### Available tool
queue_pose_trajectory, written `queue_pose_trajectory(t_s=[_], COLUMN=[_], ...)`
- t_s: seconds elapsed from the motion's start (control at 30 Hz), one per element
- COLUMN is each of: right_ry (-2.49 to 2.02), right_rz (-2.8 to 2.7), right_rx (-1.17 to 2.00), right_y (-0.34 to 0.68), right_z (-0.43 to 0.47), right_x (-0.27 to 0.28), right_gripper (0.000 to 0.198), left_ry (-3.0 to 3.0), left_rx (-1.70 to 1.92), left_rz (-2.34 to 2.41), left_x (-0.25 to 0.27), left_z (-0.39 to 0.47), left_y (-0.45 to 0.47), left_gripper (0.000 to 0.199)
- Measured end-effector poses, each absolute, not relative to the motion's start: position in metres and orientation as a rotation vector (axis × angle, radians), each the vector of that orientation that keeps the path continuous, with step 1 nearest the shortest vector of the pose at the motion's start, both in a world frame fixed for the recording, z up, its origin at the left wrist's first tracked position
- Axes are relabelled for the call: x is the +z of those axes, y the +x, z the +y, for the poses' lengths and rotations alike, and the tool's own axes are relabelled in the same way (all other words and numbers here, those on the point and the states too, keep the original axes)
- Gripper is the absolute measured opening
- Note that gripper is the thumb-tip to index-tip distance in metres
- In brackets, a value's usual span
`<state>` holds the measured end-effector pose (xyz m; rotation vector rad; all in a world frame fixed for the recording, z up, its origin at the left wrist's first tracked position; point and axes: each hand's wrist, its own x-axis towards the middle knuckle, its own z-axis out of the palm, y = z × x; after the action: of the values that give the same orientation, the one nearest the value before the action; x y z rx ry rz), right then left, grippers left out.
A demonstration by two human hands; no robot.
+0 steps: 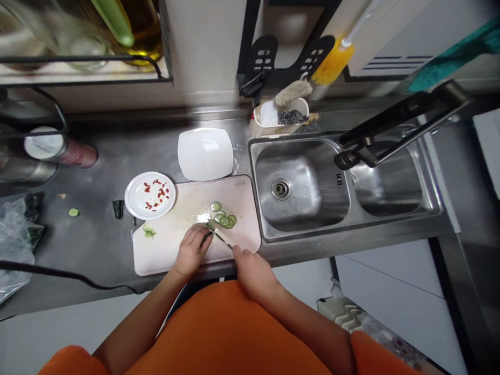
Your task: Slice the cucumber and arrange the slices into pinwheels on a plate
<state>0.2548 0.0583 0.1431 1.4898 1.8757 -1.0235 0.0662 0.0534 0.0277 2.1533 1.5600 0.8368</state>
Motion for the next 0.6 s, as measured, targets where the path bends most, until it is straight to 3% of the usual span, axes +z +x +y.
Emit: queue_pose_trajectory(t_s=[0.6], right_ry=[1.475], right_rz=[1.958], right_rx=[-0.992], right_y=[0.244], right_z=[0.062], right_x=[0.124], right_gripper=[0.028], left_ry=[2.149], left_rx=[0.824], left_rz=[1.558], left_x=[0.029], left_z=[0.055], left_y=[0.066], left_gripper=[0.011])
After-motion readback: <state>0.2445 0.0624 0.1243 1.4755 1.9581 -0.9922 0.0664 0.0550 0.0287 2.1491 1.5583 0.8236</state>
